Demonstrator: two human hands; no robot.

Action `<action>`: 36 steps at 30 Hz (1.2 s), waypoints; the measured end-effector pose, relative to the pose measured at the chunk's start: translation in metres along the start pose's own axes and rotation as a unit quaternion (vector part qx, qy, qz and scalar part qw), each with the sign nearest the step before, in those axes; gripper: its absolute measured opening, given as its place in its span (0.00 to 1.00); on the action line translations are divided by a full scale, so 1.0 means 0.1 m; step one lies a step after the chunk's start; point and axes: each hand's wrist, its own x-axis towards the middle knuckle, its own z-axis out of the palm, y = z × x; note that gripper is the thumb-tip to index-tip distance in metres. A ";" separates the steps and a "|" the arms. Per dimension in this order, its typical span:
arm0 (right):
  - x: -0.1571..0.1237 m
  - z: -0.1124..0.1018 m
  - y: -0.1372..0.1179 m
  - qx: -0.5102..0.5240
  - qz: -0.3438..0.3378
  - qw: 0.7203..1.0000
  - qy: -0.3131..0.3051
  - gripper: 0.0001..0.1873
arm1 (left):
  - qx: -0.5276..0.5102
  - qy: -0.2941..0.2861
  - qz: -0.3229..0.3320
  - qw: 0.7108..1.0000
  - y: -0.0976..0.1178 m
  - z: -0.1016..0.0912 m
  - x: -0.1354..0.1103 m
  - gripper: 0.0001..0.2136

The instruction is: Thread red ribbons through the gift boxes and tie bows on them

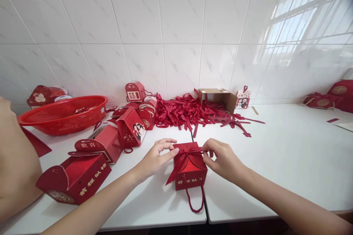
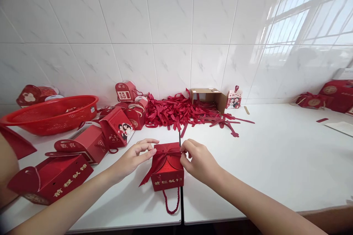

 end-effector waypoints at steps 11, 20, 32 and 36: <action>-0.05 -0.07 0.01 -0.051 0.000 0.998 -0.047 0.08 | 0.182 0.050 0.058 0.980 -0.08 -0.03 0.01 0.12; 0.01 -0.12 0.13 0.102 -0.020 0.981 -0.163 0.24 | 0.009 0.014 0.093 0.996 -0.25 0.05 0.02 0.14; -0.41 -0.62 0.12 0.110 0.074 0.957 -0.257 0.44 | -0.087 -0.023 0.191 0.978 -0.42 0.21 -0.08 0.26; -0.80 -1.25 0.72 -0.059 0.211 0.953 -0.211 0.38 | -0.017 -0.037 0.147 0.988 -0.54 0.20 -0.02 0.23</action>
